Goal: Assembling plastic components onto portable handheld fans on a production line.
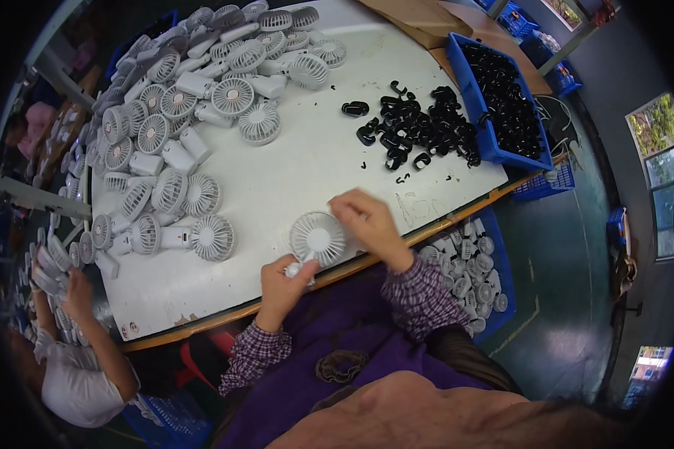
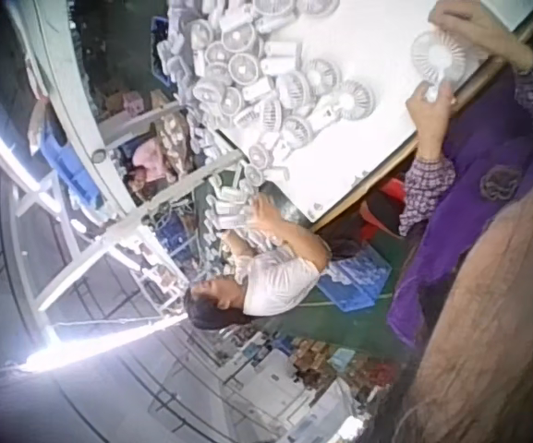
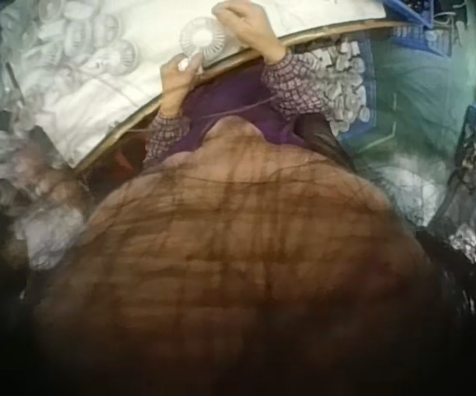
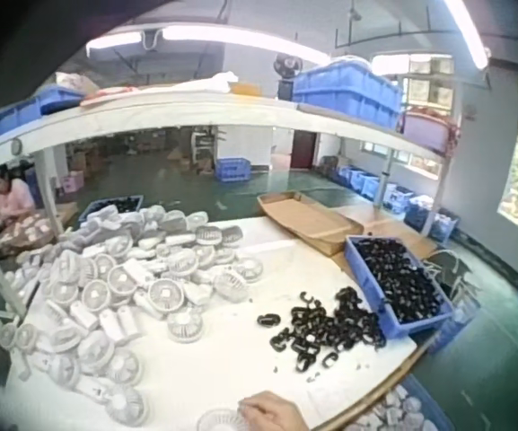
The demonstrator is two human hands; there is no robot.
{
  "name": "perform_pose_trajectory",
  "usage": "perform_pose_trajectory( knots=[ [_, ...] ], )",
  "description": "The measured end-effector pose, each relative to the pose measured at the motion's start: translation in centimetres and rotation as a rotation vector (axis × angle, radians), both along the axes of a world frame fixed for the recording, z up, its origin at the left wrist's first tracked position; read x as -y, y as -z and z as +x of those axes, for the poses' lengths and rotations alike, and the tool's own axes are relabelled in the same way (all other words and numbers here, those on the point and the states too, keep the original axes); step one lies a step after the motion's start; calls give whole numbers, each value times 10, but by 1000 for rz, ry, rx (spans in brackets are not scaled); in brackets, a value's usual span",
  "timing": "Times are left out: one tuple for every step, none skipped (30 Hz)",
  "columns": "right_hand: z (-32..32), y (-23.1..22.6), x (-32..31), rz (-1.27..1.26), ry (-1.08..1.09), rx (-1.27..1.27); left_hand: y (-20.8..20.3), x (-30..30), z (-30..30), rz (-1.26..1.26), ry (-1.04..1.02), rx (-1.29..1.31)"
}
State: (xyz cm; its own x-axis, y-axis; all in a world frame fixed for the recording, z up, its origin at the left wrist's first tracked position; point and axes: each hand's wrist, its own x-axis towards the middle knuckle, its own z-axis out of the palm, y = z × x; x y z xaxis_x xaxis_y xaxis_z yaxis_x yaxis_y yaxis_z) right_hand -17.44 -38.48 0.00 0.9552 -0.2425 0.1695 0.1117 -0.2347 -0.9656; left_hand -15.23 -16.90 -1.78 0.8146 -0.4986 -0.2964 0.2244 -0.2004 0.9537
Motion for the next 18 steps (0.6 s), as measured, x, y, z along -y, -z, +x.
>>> perform_pose_trajectory(
  knots=[
    [8,-2,14,-120,73,22,-1,-3,3,-41,-59,-74],
    [20,-3,28,-333,193,-3,-2,-6,7,-84,-120,-147],
    [34,-1,41,-547,314,-28,4,-14,14,-123,-67,-134],
    [50,3,52,-675,372,-48,1,-13,15,-122,-69,-128],
    [65,9,63,-804,436,-70,-5,-11,19,-161,-72,-93],
    [77,19,76,-893,458,-138,-11,-8,23,-197,-69,-58],
    [88,28,83,-985,475,-202,-16,-8,26,-165,-59,-37],
    [95,37,88,-1013,460,-264,-18,-7,28,-168,-57,-31],
    [97,37,86,-1013,449,-256,-20,-8,27,-189,-111,-9],
    [98,37,84,-975,429,-219,-21,-9,27,-209,-165,12],
    [97,38,82,-936,407,-185,-18,-12,31,-222,-169,25],
    [91,34,82,-870,385,-115,-14,-14,36,-225,-172,33],
    [88,26,77,-676,300,-166,-11,-20,38,-178,-180,58],
    [83,15,73,-482,215,-222,-10,-20,42,-151,-178,114],
    [73,4,68,-317,74,-205,-9,-19,45,-121,-163,168],
    [62,-14,52,-193,-52,-223,-10,-16,47,-129,-161,191],
    [49,-34,38,-71,-168,-242,-11,-14,50,-60,-103,298],
    [39,-44,25,-68,-292,-207,-12,-11,53,5,-38,410]
  ],
)
